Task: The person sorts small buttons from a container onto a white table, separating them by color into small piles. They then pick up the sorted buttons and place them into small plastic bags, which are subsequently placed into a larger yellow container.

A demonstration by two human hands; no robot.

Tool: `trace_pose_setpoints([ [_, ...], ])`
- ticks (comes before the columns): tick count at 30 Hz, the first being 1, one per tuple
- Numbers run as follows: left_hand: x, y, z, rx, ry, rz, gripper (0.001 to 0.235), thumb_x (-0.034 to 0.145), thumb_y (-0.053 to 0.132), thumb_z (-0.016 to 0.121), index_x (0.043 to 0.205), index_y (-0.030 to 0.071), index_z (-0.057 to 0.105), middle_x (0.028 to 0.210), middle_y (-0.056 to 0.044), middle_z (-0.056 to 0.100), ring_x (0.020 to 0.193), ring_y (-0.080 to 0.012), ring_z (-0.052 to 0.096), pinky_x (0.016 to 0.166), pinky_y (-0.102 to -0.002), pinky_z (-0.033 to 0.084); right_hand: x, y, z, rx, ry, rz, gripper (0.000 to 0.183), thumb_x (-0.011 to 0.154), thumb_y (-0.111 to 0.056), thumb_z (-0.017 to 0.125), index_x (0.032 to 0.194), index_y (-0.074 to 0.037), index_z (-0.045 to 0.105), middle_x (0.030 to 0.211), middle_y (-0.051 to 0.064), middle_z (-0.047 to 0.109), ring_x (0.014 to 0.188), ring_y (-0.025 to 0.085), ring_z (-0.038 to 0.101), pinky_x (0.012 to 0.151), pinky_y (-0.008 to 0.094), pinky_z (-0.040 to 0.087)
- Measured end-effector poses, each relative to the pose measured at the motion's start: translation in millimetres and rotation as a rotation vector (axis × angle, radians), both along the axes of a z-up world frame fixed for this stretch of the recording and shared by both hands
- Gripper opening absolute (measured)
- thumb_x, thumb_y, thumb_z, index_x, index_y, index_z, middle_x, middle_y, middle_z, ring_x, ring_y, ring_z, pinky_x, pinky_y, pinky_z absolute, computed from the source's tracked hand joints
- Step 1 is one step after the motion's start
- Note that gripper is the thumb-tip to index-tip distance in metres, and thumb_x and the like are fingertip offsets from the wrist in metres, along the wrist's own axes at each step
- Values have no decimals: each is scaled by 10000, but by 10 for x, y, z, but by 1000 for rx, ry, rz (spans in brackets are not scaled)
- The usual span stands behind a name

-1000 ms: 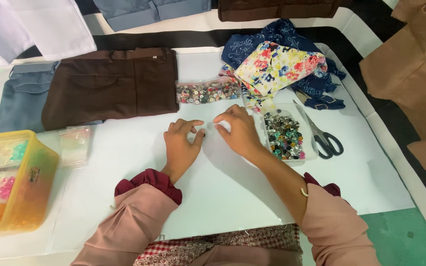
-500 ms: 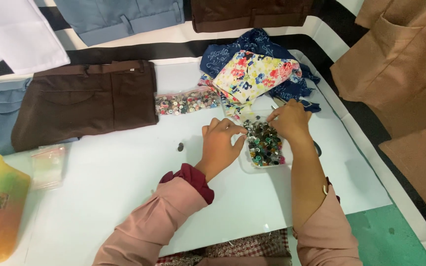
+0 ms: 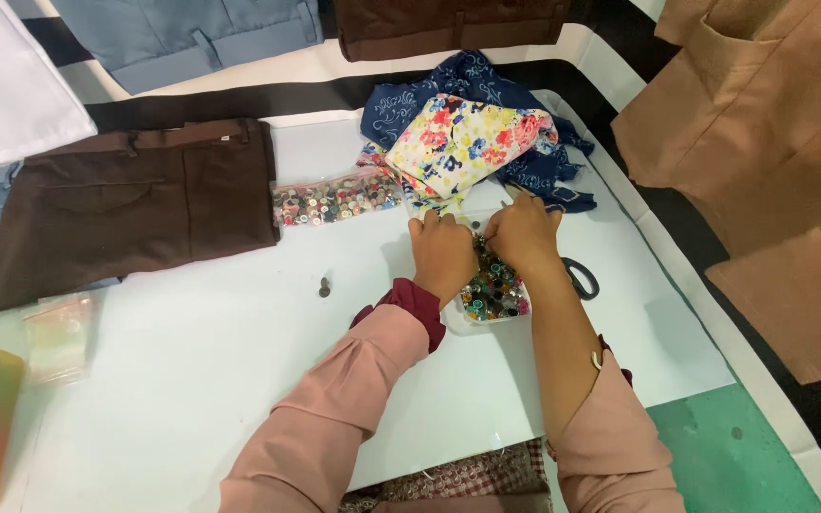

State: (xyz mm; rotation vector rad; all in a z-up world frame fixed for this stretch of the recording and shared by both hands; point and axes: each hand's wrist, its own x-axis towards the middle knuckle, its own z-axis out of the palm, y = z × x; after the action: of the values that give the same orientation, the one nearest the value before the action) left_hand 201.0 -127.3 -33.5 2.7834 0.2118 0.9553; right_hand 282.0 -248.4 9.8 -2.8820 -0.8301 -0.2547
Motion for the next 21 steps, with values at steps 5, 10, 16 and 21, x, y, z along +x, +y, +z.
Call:
trace_pose_setpoints([
  [5,-27,-43,103,-22,23,11,79,712,78,687,635,96,682,704,-90,546,819,-280,502,800,-452,277,-57,30,13,19,-23,-9,80,815,-236,769,764,-175,763,994,141,606,1049,343,586,858,532,413],
  [10,-85,-41,198,-43,48,-13,74,737,58,689,671,83,712,737,-107,579,834,-306,523,796,-456,290,-31,25,38,6,10,10,112,860,-262,718,792,-195,776,981,143,611,1041,358,610,851,549,426],
  [16,-197,26,285,-161,67,-18,81,791,124,685,720,123,726,767,-60,557,859,-254,518,813,-421,275,59,17,-26,40,144,16,111,852,-222,718,764,-273,762,969,89,628,1050,335,619,904,533,399],
  [21,-647,217,632,-367,29,-41,48,799,225,748,802,182,727,793,-6,583,885,-260,584,874,-467,329,-78,16,108,217,-28,86,110,774,-189,792,722,-229,703,817,61,599,886,329,659,834,542,425],
])
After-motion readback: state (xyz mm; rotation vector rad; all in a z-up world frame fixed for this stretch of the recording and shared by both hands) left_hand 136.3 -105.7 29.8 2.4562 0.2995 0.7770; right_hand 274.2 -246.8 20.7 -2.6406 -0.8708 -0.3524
